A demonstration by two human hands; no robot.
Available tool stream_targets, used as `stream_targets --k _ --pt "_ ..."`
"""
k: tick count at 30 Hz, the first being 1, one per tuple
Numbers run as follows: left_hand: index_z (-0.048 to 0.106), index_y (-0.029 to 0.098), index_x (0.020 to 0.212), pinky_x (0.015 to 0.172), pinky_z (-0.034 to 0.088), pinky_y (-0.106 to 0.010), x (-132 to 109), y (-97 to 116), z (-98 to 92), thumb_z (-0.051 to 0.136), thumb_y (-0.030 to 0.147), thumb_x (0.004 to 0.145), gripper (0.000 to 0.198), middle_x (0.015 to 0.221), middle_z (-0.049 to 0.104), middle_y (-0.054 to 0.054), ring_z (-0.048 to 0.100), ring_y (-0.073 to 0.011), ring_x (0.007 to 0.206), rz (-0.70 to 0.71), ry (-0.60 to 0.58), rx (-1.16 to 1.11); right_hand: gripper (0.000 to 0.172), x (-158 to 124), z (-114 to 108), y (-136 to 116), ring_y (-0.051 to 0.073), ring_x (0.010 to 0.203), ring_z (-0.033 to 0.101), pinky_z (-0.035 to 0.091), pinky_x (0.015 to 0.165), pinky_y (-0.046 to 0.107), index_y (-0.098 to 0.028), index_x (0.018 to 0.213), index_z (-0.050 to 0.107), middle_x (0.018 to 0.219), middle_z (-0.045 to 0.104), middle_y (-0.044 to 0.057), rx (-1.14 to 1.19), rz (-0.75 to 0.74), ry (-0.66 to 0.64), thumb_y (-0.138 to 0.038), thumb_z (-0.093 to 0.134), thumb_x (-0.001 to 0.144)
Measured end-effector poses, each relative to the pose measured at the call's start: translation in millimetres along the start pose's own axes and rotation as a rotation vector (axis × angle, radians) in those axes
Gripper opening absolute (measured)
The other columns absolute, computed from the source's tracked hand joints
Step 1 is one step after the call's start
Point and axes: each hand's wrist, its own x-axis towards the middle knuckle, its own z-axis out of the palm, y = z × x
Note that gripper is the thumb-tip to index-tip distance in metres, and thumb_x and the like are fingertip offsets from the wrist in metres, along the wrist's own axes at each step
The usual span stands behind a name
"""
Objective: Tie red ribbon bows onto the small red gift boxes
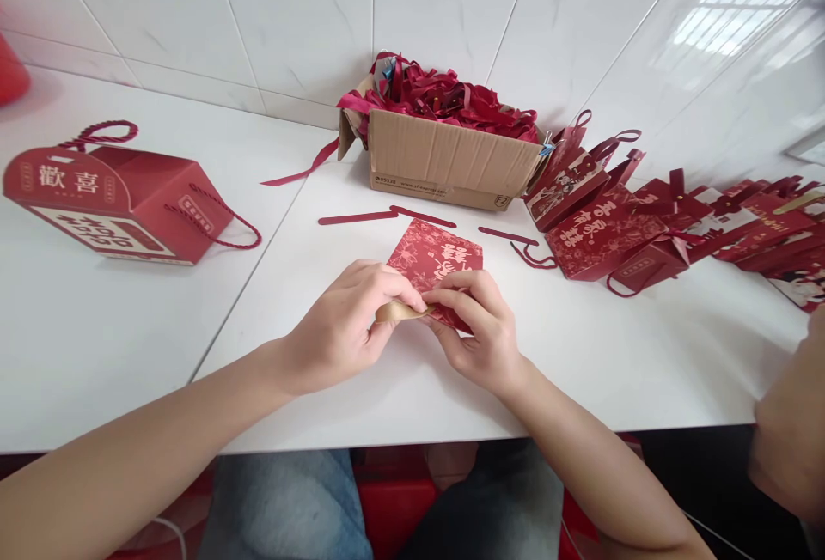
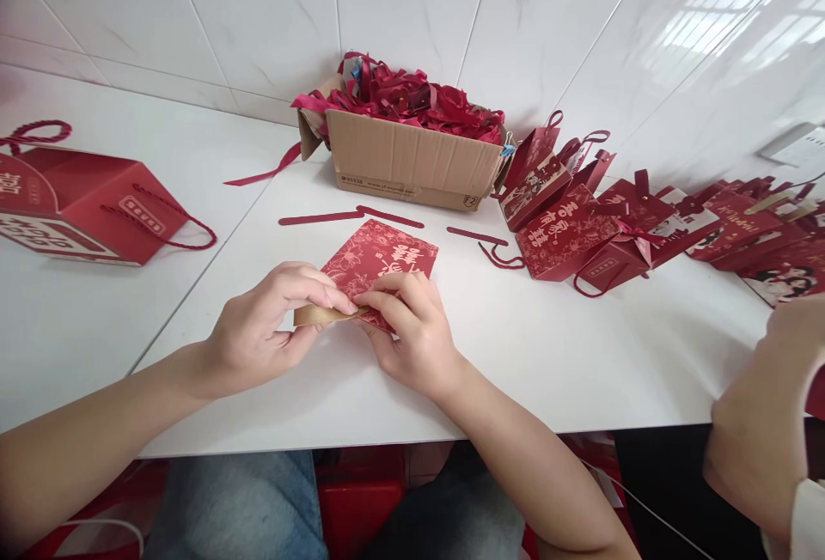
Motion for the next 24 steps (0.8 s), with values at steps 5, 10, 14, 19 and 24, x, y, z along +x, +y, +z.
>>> stream_targets --k 5,10,14,19,24 --pt "0.050 0.022 0.095 0.077 0.055 -0.031 -0.4 0.5 0.2 0.050 0.000 0.082 0.026 0.082 0.069 0.000 0.064 -0.0140 0.080 0.020 0.018 0.033 0.014 -0.5 0.7 -0.4 0.018 0.078 0.057 0.049 0.066 0.034 -0.020 0.099 0.064 0.089 0.061 0.007 -0.050 -0.016 -0.017 -0.016 0.060 0.086" --pt "0.049 0.023 0.095 0.077 0.055 -0.031 1.2 0.7 -1.3 0.051 -0.002 0.081 0.028 0.081 0.069 0.001 0.064 -0.0136 0.080 0.026 0.016 0.012 0.015 -1.3 1.1 1.7 0.017 0.076 0.059 0.049 0.063 0.033 -0.019 0.098 0.065 0.088 0.063 0.006 -0.071 -0.071 0.040 -0.015 0.064 0.084" --pt "0.048 0.022 0.096 0.076 0.055 -0.033 2.6 1.4 -2.5 0.055 -0.002 0.079 0.030 0.083 0.071 0.000 0.066 -0.0156 0.081 0.007 0.040 -0.075 0.019 -0.8 -0.6 2.3 0.015 0.072 0.061 0.049 0.060 0.030 -0.020 0.097 0.066 0.085 0.063 0.005 -0.025 -0.133 0.130 -0.010 0.068 0.081" --pt "0.050 0.022 0.101 0.077 0.056 -0.034 0.6 2.7 -1.4 0.061 0.004 0.080 0.030 0.087 0.070 -0.003 0.066 -0.0174 0.085 -0.015 0.029 -0.139 0.018 0.2 -1.5 -0.4 0.015 0.072 0.059 0.049 0.060 0.031 -0.021 0.096 0.064 0.083 0.065 0.004 -0.030 -0.142 0.126 -0.009 0.065 0.082" --pt "0.051 0.018 0.110 0.080 0.055 -0.034 2.0 4.4 -1.7 0.066 0.010 0.079 0.037 0.099 0.065 -0.008 0.064 -0.0190 0.093 -0.050 0.053 -0.115 0.025 -0.9 -2.1 -1.2 0.016 0.073 0.058 0.048 0.061 0.032 -0.020 0.104 0.063 0.084 0.065 0.005 -0.038 -0.168 0.130 -0.008 0.063 0.082"
